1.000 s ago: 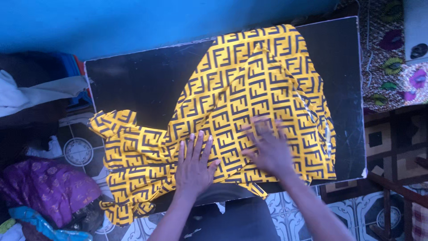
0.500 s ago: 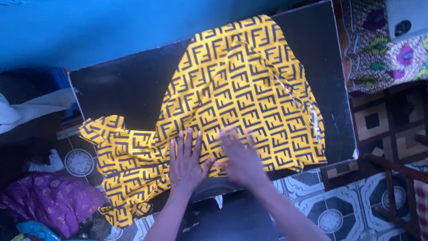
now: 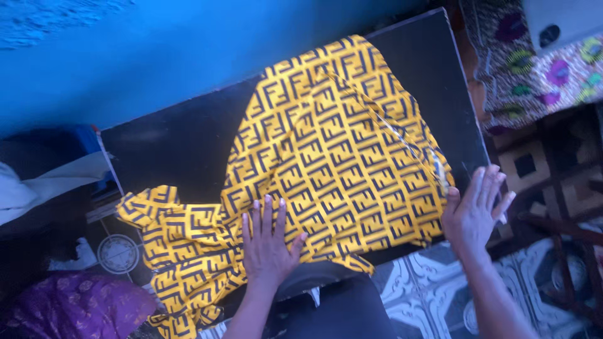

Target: The person folds a yellow and black patterned garment on a black table. They smooth the fabric, fold the sleeves and sides, and then fold the item into a compact rectangle. Finally, they place the folded garment into a white cabinet.

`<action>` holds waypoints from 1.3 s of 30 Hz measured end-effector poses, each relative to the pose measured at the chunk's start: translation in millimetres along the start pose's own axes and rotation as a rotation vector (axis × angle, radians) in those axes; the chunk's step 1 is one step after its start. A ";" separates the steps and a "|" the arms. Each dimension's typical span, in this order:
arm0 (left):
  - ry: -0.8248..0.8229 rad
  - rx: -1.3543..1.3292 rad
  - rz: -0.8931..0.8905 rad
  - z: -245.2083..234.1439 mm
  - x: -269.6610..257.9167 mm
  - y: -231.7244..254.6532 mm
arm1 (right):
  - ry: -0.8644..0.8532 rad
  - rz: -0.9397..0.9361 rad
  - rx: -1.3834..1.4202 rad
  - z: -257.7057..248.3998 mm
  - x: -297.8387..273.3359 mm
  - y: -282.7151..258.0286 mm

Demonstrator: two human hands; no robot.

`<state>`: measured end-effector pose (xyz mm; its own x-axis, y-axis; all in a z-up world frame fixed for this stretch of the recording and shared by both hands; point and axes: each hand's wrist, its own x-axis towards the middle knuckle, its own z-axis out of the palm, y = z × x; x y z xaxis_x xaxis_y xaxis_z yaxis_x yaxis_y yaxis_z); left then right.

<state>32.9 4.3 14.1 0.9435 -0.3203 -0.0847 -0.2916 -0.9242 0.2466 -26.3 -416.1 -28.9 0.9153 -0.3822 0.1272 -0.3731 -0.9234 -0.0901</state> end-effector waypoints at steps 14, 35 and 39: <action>0.002 0.002 -0.001 -4.4 -0.3 -2.3 | -0.738 -0.537 0.201 9.4 119.4 -252.6; 0.060 -0.070 0.005 -0.2 8.3 -5.5 | -0.078 -0.798 0.076 32.9 267.8 -249.5; 0.050 -0.065 -0.001 1.6 7.9 -5.0 | 0.143 -0.762 -0.156 36.9 302.4 -241.8</action>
<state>41.5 6.1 10.6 0.9509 -0.3072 -0.0370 -0.2815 -0.9085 0.3089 346.2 -307.1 -5.1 0.9029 0.3662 0.2251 0.3216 -0.9229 0.2117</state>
